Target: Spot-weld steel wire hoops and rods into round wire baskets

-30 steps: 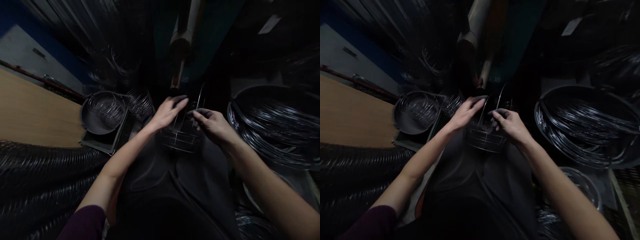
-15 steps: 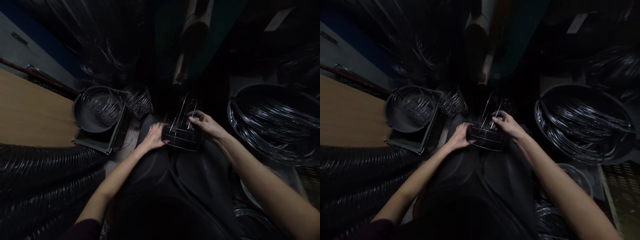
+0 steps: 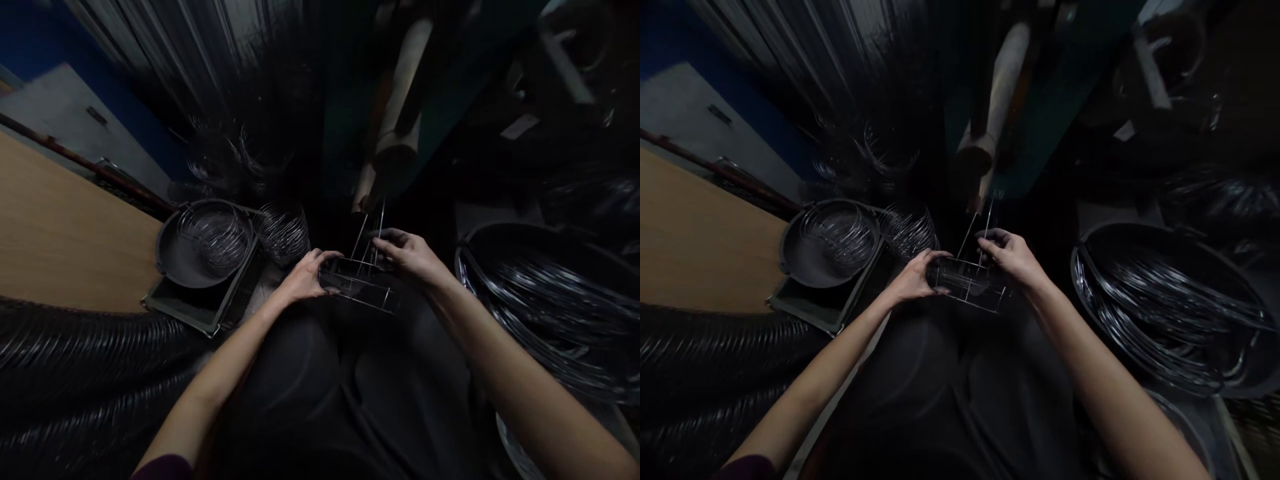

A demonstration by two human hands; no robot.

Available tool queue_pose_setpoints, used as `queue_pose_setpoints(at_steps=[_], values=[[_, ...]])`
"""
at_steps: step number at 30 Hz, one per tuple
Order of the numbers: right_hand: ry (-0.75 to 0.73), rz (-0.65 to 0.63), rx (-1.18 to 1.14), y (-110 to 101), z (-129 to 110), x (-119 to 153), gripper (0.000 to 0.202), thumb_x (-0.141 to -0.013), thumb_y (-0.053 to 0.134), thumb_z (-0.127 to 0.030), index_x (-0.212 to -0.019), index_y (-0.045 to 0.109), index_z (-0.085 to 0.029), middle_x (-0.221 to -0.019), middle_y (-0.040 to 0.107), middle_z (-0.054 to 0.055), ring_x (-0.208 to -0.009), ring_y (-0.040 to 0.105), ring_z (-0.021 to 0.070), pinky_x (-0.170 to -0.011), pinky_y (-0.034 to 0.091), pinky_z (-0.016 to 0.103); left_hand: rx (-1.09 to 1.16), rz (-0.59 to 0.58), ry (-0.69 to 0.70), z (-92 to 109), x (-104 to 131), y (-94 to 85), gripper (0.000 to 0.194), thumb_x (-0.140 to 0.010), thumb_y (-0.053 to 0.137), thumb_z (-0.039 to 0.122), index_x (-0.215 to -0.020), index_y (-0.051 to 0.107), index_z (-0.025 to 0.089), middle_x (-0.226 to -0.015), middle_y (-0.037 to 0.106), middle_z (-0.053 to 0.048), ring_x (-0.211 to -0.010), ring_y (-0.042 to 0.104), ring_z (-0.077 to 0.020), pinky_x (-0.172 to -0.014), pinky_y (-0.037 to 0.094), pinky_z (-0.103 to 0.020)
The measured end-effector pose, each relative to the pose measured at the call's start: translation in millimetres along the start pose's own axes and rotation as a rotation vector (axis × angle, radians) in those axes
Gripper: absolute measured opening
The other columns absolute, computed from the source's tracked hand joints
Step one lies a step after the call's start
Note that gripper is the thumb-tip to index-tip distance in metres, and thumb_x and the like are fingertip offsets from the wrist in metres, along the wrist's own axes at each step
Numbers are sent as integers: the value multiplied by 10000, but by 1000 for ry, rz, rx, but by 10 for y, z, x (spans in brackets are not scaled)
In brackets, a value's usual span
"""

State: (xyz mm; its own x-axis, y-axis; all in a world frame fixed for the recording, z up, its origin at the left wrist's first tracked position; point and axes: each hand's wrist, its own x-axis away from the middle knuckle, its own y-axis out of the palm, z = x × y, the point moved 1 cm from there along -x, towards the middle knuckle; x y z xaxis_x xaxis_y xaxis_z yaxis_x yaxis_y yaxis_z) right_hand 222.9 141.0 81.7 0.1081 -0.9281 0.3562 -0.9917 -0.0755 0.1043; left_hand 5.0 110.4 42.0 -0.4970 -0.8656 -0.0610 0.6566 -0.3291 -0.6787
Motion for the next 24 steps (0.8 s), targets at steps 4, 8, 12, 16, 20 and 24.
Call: queue_pose_setpoints(at_steps=[4, 8, 12, 16, 20, 24], values=[[-43, 15, -51, 63, -213, -67, 532, -481, 848, -390, -857, 541, -172, -576, 525, -48, -474, 497, 83, -413, 380, 188, -40, -4, 94, 26, -217, -201, 738, -621, 757, 449, -1256, 468, 210, -1128, 516, -77, -1019, 516, -222, -921, 435, -344], [-92, 33, -71, 97, -353, -162, 472, -511, 820, -429, -761, 520, -163, -562, 521, -36, -435, 443, 54, -371, 305, 161, -35, -21, 131, 22, -445, -380, 741, -606, 772, 429, -1254, 471, 234, -1170, 520, -74, -1072, 505, -236, -954, 417, -370], [-148, 19, -56, 85, -433, -288, 438, -547, 797, -447, -739, 531, -157, -551, 514, -26, -423, 414, 52, -366, 290, 175, 36, -7, 177, -9, -609, -508, 726, -586, 788, 399, -1223, 488, 222, -1189, 535, -65, -1080, 511, -229, -958, 413, -359], [-228, 43, -35, 46, -503, -405, 446, -551, 797, -427, -781, 522, -163, -541, 500, -32, -415, 406, 58, -370, 291, 189, 125, 69, 163, -89, -689, -587, 719, -574, 798, 375, -1196, 490, 190, -1126, 561, -63, -1008, 543, -201, -904, 439, -320], [-258, 46, -52, 81, -537, -506, 474, -520, 810, -398, -786, 480, -187, -523, 468, -58, -406, 408, 65, -362, 292, 192, 95, 98, 195, -160, -735, -621, 711, -565, 798, 396, -1177, 499, 193, -1138, 545, -68, -1016, 532, -205, -913, 431, -324], [-218, -2, -35, 149, -526, -550, 479, -512, 815, -419, -789, 506, -181, -477, 434, -70, -374, 352, 55, -349, 271, 197, 99, 110, 217, -200, -749, -635, 705, -562, 802, 389, -1171, 504, 194, -1146, 542, -66, -1031, 528, -207, -925, 425, -331]])
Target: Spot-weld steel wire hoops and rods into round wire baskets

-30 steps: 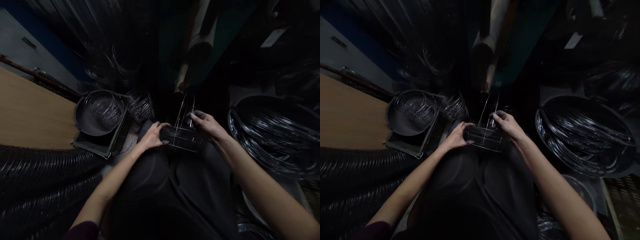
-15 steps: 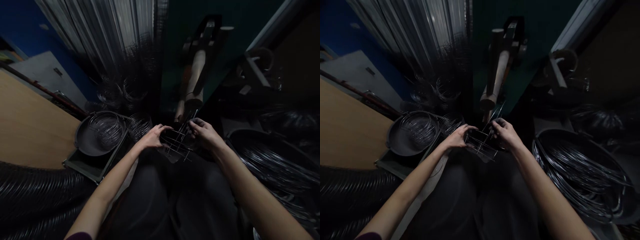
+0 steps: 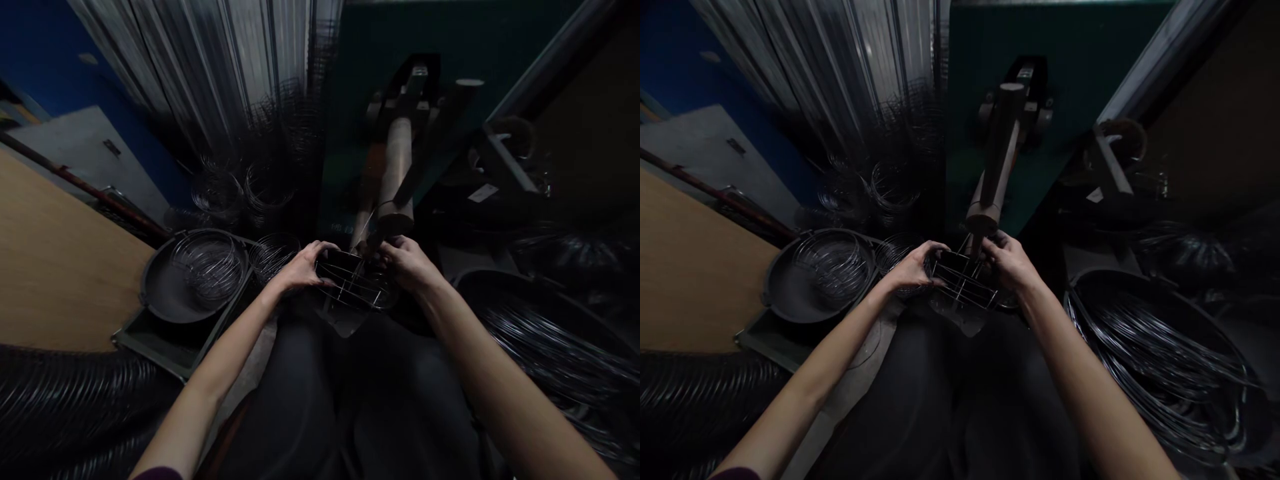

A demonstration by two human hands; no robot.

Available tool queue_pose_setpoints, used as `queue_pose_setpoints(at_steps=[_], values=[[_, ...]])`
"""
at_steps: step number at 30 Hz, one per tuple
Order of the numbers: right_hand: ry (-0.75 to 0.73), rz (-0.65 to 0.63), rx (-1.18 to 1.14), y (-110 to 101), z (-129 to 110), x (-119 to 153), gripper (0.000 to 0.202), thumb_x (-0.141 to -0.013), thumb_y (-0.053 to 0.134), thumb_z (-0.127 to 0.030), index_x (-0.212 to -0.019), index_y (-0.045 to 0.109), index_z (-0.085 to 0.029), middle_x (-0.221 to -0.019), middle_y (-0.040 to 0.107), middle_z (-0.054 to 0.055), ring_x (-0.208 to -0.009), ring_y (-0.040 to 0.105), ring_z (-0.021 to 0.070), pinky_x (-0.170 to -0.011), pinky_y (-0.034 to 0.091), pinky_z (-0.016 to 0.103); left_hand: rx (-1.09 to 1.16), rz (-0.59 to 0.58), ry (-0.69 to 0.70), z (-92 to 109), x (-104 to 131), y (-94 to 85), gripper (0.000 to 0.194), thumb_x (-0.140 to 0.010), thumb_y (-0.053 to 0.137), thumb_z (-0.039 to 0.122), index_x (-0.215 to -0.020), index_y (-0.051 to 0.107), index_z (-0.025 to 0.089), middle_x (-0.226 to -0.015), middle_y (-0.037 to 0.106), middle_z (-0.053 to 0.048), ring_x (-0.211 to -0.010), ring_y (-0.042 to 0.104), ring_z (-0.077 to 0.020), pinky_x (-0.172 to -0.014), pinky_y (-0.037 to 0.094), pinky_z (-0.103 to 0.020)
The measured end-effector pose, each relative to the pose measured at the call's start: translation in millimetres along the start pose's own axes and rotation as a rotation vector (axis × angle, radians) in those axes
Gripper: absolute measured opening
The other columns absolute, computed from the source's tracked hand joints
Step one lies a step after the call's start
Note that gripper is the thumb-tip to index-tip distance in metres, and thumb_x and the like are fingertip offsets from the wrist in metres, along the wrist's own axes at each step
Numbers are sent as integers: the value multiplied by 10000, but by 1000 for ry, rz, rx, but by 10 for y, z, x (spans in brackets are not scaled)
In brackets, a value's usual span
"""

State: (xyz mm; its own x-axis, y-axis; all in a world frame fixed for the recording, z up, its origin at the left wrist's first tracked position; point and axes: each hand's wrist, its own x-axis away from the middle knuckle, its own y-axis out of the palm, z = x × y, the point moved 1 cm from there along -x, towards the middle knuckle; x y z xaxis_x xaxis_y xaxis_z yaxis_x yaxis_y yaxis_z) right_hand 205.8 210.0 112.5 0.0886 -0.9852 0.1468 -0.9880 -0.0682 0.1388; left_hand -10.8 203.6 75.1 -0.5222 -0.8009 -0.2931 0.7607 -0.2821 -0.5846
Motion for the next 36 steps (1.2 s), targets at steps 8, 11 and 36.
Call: queue_pose_setpoints(at_steps=[8, 11, 36], values=[[8, 8, -31, -5, 40, -21, 444, -486, 831, -398, -739, 563, -149, -508, 474, -39, -409, 338, 42, -362, 261, 188, 24, -26, -56, -36, -17, -28, 736, -525, 816, 406, -1160, 507, 196, -1126, 543, -66, -999, 530, -206, -915, 434, -336], [19, 36, -22, -13, 48, -38, 453, -463, 831, -402, -728, 564, -151, -525, 498, -25, -416, 351, 47, -356, 282, 188, 57, -17, -58, -54, -28, -25, 754, -509, 819, 428, -1154, 508, 191, -1121, 544, -65, -997, 533, -207, -911, 438, -339], [171, 170, -123, -90, -208, -311, 242, -752, 609, -134, -626, 406, -172, -431, 340, -79, -340, 251, 23, -320, 203, 135, 42, -134, 12, -171, -69, -50, 806, -477, 837, 392, -1170, 482, 182, -1098, 529, -70, -1008, 522, -221, -903, 436, -360]])
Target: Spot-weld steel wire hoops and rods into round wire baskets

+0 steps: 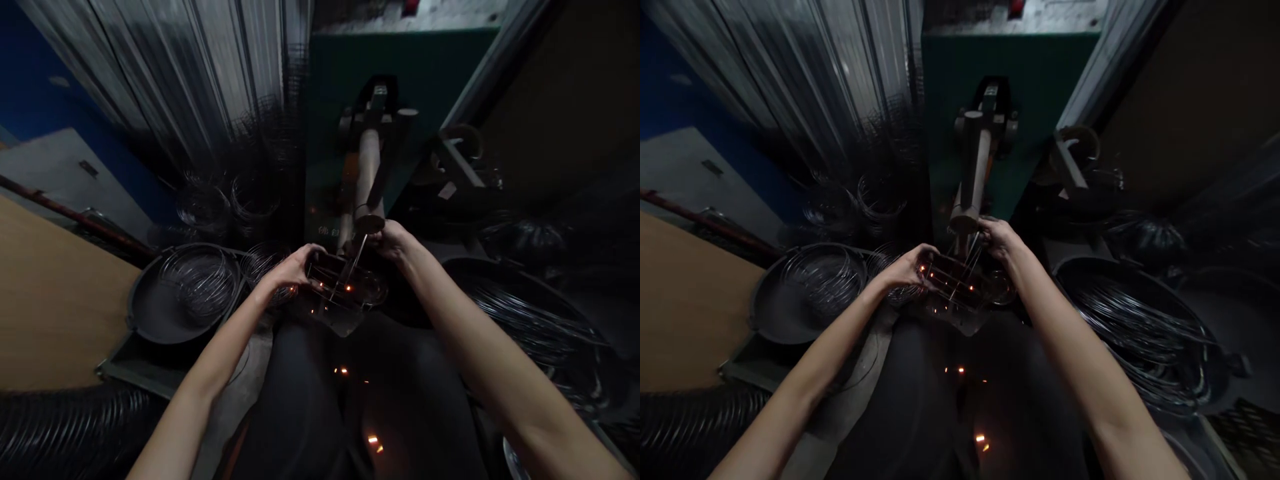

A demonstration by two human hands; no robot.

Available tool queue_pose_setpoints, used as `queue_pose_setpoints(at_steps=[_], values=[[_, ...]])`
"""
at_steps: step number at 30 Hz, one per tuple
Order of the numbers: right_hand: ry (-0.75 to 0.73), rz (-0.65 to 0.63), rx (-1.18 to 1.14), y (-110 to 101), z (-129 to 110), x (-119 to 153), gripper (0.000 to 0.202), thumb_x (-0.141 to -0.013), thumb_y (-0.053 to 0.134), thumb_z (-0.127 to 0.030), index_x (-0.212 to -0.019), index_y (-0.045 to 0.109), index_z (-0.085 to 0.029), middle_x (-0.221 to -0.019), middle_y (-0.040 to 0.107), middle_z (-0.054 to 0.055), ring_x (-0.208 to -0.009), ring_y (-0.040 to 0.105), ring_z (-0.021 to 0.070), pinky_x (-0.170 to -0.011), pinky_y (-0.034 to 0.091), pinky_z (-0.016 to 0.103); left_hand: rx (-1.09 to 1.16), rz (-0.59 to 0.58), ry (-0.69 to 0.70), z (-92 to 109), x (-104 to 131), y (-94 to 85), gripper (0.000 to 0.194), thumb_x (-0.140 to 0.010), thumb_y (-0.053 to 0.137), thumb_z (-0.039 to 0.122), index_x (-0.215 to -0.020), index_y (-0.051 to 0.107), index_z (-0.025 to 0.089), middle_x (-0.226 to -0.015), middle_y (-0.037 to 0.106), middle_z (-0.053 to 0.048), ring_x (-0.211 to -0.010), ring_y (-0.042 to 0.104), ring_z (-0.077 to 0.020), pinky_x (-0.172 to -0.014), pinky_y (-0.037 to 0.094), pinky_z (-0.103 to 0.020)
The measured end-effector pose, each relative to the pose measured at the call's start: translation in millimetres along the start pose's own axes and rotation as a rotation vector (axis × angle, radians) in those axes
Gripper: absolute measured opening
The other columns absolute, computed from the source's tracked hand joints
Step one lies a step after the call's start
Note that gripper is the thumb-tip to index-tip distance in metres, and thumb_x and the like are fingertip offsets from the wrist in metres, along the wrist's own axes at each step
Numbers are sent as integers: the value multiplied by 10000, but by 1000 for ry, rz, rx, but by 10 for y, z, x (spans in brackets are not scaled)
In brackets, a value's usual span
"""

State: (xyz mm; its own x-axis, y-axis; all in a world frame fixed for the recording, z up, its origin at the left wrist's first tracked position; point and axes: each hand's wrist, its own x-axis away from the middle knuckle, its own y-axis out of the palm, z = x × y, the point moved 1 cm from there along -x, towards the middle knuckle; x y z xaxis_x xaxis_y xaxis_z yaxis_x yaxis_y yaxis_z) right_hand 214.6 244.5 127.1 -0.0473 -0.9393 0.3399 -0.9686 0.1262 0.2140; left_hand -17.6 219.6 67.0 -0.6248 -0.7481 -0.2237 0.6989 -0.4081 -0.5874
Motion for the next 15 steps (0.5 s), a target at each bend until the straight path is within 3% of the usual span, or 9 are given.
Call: queue_pose_setpoints(at_steps=[3, 5, 10, 13, 15], values=[[53, 60, 14, -56, -101, 135, 228, -874, 491, -204, -666, 404, -171, -459, 395, -55, -331, 263, 30, -308, 171, 140, -136, -40, 40, -2, 150, 97, 756, -526, 820, 350, -1177, 472, 183, -1153, 502, -95, -1096, 482, -254, -972, 400, -410], [72, 44, 36, -79, -48, 331, 247, -894, 501, -298, -701, 413, -172, -477, 405, -54, -338, 275, 33, -309, 167, 139, -223, -53, 53, -17, 336, 240, 693, -589, 781, 280, -1195, 461, 176, -1172, 483, -112, -1122, 459, -257, -977, 400, -420], [70, 39, 283, -262, 412, 900, 411, -760, 623, -561, -781, 471, -180, -487, 376, -74, -369, 310, 50, -333, 225, 160, -536, -143, 119, 89, 1000, 869, 680, -606, 706, 137, -1241, 484, 237, -1095, 495, -96, -1109, 442, -284, -965, 390, -490], [70, 26, 567, -469, 639, 1229, 456, -731, 634, -576, -899, 558, -159, -659, 576, 16, -539, 528, 119, -457, 413, 216, -573, -214, 272, 354, 1353, 1152, 769, -633, 737, 284, -1328, 410, 317, -1129, 498, -92, -1091, 460, -291, -996, 335, -546], [0, -83, 785, -542, 634, 1478, 411, -759, 625, -502, -980, 587, -157, -841, 648, 63, -736, 609, 174, -630, 488, 265, -470, -213, 407, 568, 1474, 1130, 824, -657, 718, 450, -1378, 333, 343, -1166, 495, -90, -1092, 470, -283, -1024, 306, -549]])
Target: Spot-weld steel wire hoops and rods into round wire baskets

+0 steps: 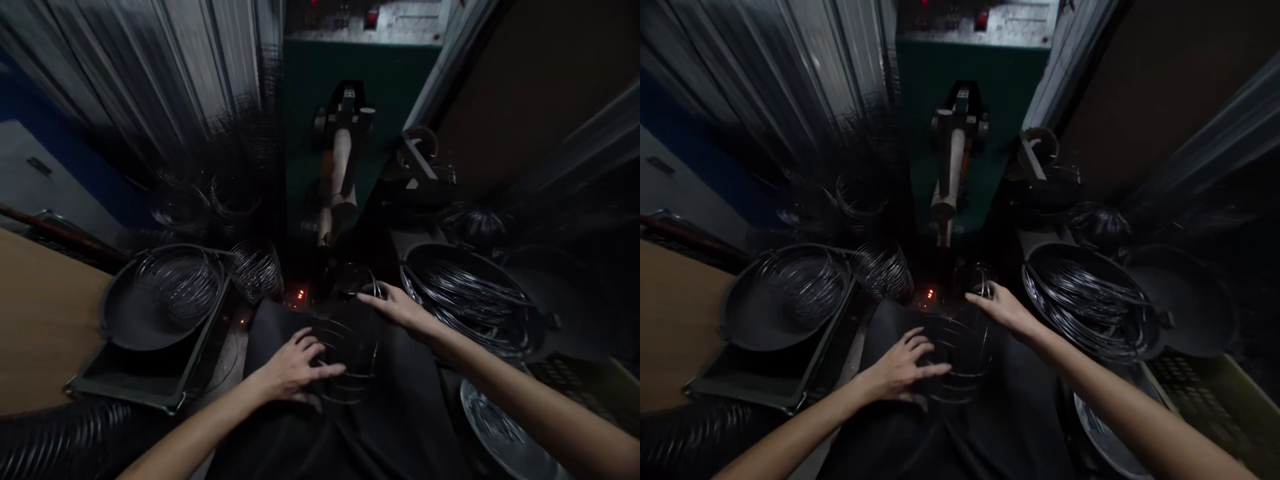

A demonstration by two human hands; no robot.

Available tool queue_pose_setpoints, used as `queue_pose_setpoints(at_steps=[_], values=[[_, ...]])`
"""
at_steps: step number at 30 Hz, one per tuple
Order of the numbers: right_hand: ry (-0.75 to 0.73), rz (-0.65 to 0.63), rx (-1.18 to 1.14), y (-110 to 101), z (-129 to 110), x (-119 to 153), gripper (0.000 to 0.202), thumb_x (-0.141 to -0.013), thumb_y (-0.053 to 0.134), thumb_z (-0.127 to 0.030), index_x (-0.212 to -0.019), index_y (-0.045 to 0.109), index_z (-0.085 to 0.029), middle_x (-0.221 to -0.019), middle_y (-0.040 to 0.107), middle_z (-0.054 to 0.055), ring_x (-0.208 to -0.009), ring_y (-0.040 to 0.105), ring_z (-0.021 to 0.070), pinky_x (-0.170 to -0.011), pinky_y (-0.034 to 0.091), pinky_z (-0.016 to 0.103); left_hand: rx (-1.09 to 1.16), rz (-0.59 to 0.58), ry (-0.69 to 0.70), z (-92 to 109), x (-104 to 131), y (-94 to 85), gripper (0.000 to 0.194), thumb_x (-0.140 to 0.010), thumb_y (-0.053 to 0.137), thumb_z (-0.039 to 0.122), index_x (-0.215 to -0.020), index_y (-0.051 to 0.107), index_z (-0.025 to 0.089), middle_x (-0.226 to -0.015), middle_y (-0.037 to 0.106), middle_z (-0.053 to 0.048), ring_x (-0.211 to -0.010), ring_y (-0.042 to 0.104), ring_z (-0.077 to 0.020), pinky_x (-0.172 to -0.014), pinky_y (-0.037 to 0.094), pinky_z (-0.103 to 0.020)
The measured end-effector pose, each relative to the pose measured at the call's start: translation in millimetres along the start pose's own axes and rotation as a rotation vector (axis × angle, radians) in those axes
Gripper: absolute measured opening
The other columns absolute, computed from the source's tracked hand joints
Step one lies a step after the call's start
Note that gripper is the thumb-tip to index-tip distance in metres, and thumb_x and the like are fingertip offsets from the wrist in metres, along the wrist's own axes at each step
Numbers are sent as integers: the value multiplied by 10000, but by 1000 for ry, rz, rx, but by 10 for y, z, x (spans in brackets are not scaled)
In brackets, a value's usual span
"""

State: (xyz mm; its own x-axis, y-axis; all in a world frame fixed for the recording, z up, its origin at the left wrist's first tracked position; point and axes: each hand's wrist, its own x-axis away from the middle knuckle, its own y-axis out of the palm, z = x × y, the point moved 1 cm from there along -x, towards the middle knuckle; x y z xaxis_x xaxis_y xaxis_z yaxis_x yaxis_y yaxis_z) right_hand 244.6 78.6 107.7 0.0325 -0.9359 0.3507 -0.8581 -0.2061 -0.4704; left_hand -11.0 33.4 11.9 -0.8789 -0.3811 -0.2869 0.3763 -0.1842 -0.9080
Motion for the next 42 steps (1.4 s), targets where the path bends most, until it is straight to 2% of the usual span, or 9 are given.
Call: queue_pose_setpoints(at_steps=[4, 8, 11, 15, 20, 27, 31, 36, 42], values=[[-389, -298, 355, -158, -306, 432, 273, -843, 513, -384, -988, 636, -188, -898, 674, 64, -830, 626, 208, -757, 480, 305, 224, 432, -213, -40, -27, -595, 858, -720, 638, 554, -1426, 248, 262, -1292, 430, -140, -1212, 407, -302, -1049, 305, -506], [-605, -247, 431, -327, -437, 297, 287, -891, 435, -359, -1023, 638, -204, -917, 679, 65, -812, 635, 196, -746, 476, 292, 827, 381, -515, -93, -200, -1000, 478, -847, 538, 445, -1248, 489, 189, -886, 619, -69, -782, 595, -164, -764, 494, -330], [-555, -44, 401, -296, -240, -154, 301, -902, 427, -344, -1047, 637, -185, -958, 680, 67, -852, 636, 202, -781, 479, 306, 1432, 374, -586, 216, -502, -988, 361, -900, 457, 424, -1132, 548, 163, -496, 421, 71, -363, 310, -34, -451, 366, -184], [-531, 33, 392, -30, -41, -672, 254, -884, 485, -249, -1061, 658, -196, -1016, 664, 57, -928, 620, 187, -830, 469, 287, 1786, 456, -655, 567, -1033, -657, 371, -854, 544, 424, -1069, 588, 126, -473, 290, 99, -369, 177, -17, -378, 222, -147], [-611, -29, 764, 129, 8, -834, 333, -873, 517, -199, -1186, 623, -243, -1039, 600, 91, -838, 617, 190, -674, 458, 251, 1792, 545, -844, 396, -1227, -293, 472, -762, 651, 432, -1104, 598, 111, -538, 352, 86, -377, 231, -1, -384, 191, -146], [-632, 83, 761, -136, 419, -757, 377, -909, 443, -222, -1267, 563, -221, -932, 589, 87, -793, 598, 178, -666, 456, 251, 1700, 193, -862, 249, -1167, -293, 557, -698, 696, 486, -1075, 643, 79, -675, 609, -36, -564, 560, -87, -560, 421, -211], [-610, 78, 682, -96, 352, -715, 438, -906, 423, -227, -1340, 486, -215, -1033, 590, 105, -862, 601, 211, -715, 471, 293, 1624, 212, -853, 134, -1225, -335, 472, -713, 697, 448, -1039, 657, 109, -733, 627, -39, -588, 557, -71, -556, 419, -191], [-461, 277, 368, 92, 355, -152, 371, -896, 443, -318, -1209, 582, -174, -1054, 618, 115, -977, 580, 257, -800, 470, 355, 1373, 250, -848, -60, -1272, -404, 387, -715, 714, 379, -968, 662, 90, -624, 570, 4, -468, 474, -37, -457, 354, -168], [-149, 33, -3, 540, 491, 562, 373, -814, 550, -524, -872, 652, -170, -773, 649, 42, -653, 578, 169, -578, 444, 256, 1373, 225, -827, -89, -1325, -379, 332, -704, 728, 350, -859, 638, 71, -587, 529, 14, -484, 489, -51, -485, 374, -187]])
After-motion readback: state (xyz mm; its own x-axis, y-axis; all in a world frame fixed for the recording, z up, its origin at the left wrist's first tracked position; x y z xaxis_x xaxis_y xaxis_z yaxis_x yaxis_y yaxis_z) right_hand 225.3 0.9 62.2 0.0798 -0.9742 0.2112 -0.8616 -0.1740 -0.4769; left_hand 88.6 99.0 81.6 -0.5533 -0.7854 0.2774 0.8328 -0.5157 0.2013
